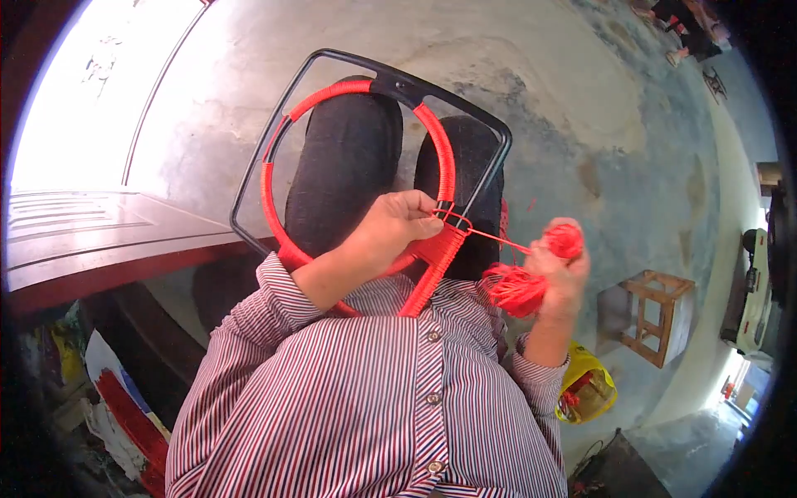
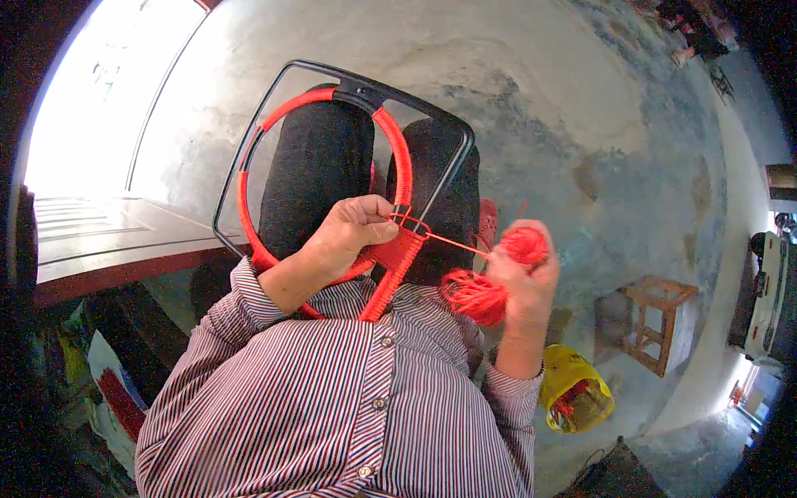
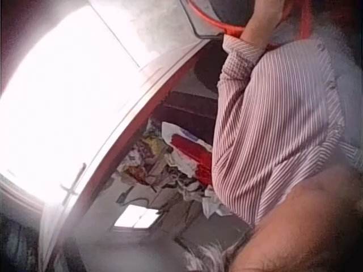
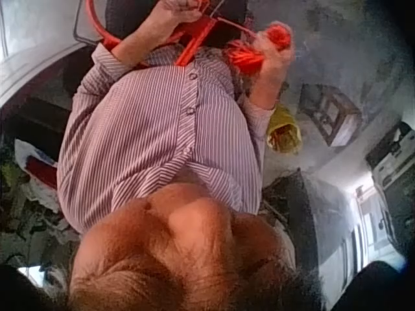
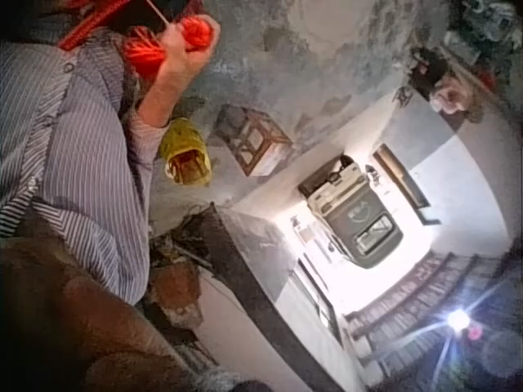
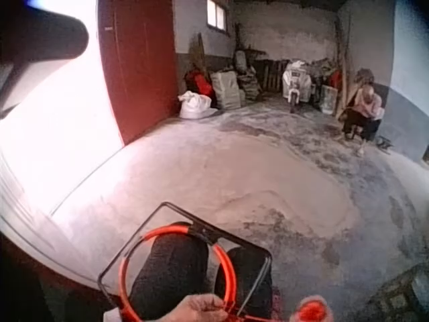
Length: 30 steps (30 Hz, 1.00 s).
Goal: The person is seen wrapping a red plastic rope around a black circular frame, possibly for a furniture component or a sports hoop.
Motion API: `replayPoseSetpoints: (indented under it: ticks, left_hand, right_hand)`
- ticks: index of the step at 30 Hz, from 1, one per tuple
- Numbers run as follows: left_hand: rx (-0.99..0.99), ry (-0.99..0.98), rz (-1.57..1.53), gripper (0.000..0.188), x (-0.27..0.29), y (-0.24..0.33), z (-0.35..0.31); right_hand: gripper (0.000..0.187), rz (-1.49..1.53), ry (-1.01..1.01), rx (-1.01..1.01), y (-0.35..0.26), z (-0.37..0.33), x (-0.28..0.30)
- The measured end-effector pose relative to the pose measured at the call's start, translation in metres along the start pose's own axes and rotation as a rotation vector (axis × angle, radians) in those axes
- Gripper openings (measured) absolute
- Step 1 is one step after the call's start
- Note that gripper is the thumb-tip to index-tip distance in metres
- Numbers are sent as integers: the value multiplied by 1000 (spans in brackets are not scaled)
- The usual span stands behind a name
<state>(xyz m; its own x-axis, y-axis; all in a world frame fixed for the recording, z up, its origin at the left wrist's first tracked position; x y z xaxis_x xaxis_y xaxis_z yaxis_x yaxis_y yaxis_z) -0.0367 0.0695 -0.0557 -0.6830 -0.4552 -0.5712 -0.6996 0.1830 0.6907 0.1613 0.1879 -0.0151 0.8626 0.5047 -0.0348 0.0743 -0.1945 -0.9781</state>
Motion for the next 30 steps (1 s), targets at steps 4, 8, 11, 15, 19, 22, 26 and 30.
replayPoseSetpoints:
  ticks: [4,8,11,15,19,22,26,30]
  left_hand:
    - [1,1,13,14,3,-1,1]
    - [-169,47,463,52,-6,18,-5]
    - [-443,0,840,81,-26,25,-17]
    - [-432,-7,544,64,-7,20,-7]
    - [-29,234,152,62,6,13,-4]
    - [148,243,-196,57,2,1,-1]
    - [226,89,-340,44,-13,-4,-4]
    - [-5,166,-390,32,-2,4,0]
  right_hand:
    - [32,347,-62,24,-26,-29,-25]
    - [32,291,-250,2,-39,-37,-60]
    - [43,101,-616,20,-57,-55,-93]
    - [34,-134,-1110,383,-80,-65,-89]
    - [38,-1108,-373,433,-36,-4,-45]
    - [42,-1420,-231,411,-13,11,-63]
    - [48,-33,-481,82,-2,9,-87]
    - [44,-105,-219,83,23,20,-57]
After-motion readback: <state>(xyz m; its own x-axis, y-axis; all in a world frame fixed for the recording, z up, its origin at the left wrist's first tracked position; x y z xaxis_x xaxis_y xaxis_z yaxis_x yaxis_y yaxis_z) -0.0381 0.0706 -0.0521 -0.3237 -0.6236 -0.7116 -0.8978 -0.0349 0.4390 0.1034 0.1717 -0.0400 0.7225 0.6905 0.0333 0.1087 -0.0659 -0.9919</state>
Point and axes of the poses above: each hand's wrist, its own z-axis towards the middle knuckle, its own x-axis out of the back of the hand, y = z × x, the point moved 7 cm from there along z, towards the middle knuckle, and after that the axes turned 15 degrees about -z, right-handed, at the moved point
